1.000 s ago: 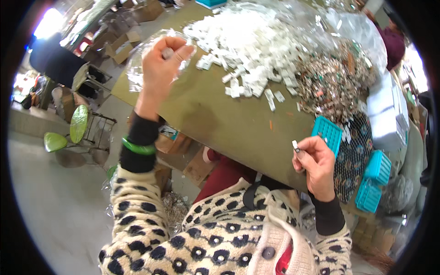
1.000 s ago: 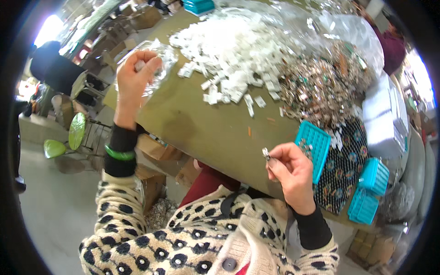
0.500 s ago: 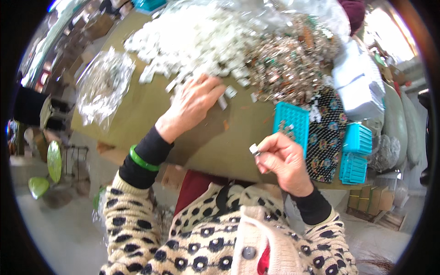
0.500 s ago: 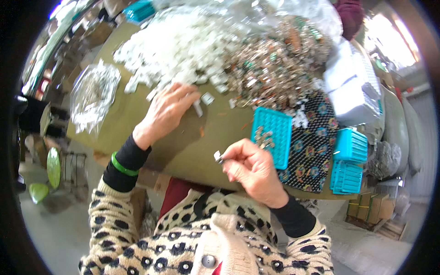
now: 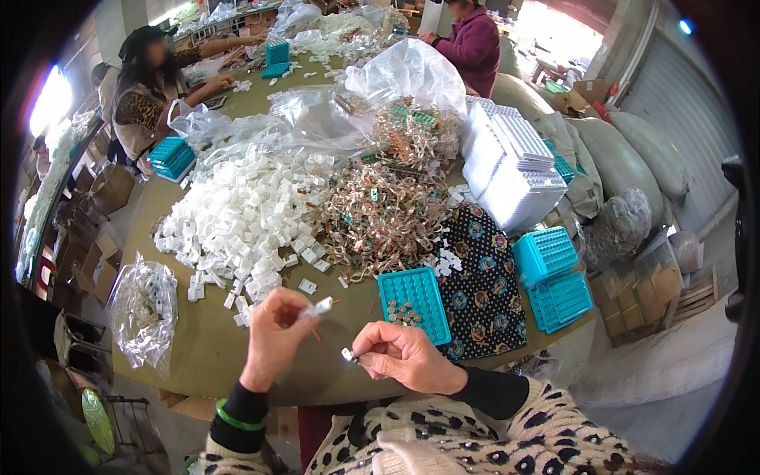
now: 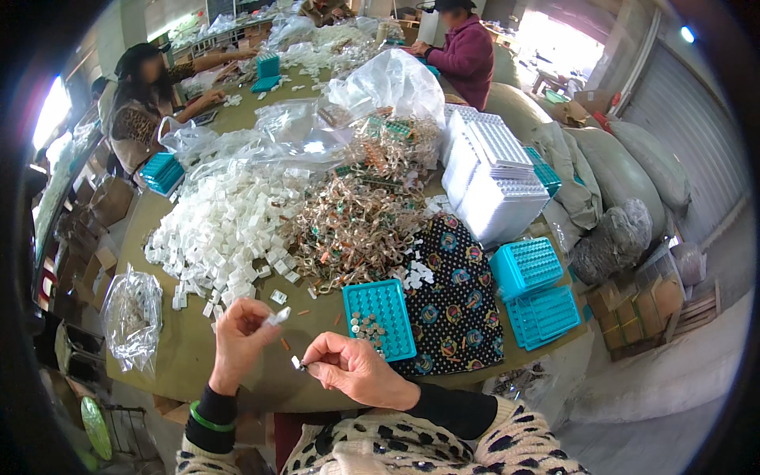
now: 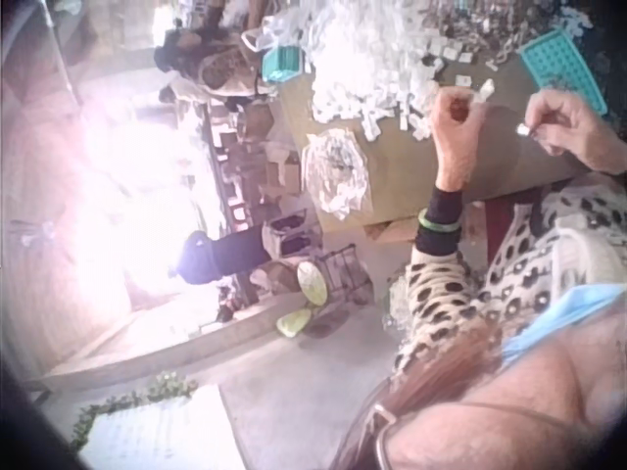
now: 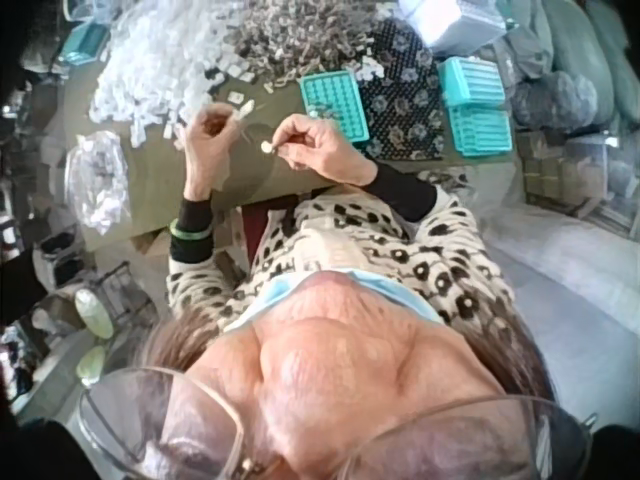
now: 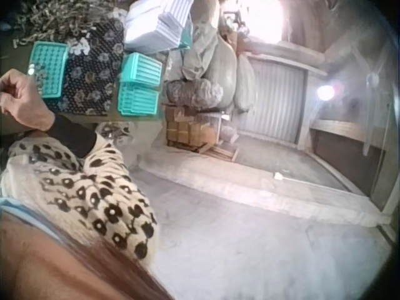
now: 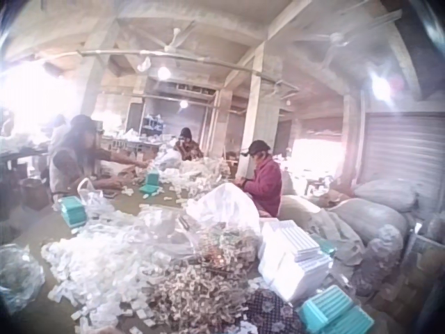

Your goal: The person repeatedly picks small white plastic housings and metal contacts from a table, inserts the contacts into the housings, and places the assembled units back on the table. The person also uses a blue tray to organize small metal parts during the process.

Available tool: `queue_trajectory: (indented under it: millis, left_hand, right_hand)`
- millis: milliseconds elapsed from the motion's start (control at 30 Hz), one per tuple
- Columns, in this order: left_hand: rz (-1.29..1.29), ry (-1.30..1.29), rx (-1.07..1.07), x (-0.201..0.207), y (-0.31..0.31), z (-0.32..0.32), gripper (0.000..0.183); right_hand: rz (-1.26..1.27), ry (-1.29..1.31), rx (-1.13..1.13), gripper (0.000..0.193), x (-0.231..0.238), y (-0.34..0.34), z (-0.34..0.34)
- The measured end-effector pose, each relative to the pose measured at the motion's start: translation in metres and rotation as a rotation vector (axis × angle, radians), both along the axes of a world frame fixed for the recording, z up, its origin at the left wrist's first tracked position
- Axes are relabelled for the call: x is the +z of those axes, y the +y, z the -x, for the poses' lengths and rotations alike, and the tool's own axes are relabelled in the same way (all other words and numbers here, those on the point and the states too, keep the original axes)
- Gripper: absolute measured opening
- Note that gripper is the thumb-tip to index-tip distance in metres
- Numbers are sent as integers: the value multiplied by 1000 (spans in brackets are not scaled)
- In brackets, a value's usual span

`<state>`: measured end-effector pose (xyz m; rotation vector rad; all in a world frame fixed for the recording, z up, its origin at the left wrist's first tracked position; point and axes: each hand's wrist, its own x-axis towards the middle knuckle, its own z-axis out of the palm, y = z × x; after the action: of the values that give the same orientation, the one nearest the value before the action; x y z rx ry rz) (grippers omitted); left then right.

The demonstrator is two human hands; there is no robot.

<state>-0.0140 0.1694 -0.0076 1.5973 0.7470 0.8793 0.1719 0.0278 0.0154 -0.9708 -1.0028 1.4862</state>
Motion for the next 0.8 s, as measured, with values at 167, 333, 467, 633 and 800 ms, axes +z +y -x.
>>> queue_trajectory:
  millis: [167,333,467,633,800]
  left_hand:
    - [379,-276,-116,6,-49,-20,24]
    - [687,-578,-139,-4,-67,-23,29]
    - [716,-649,-167,-17,-70,-20,33]
    - [758,-741,-174,-23,-77,-16,33]
    - [658,-842,-160,-26,-81,-16,30]
  right_hand:
    - [-106,56,-154,10,7,6,5]
    - [-64,-16,-267,7,6,3,2]
    - [-39,-38,-299,7,2,0,0]
    - [-50,53,-301,5,4,-2,3]
    - [22,32,-296,5,7,-2,9]
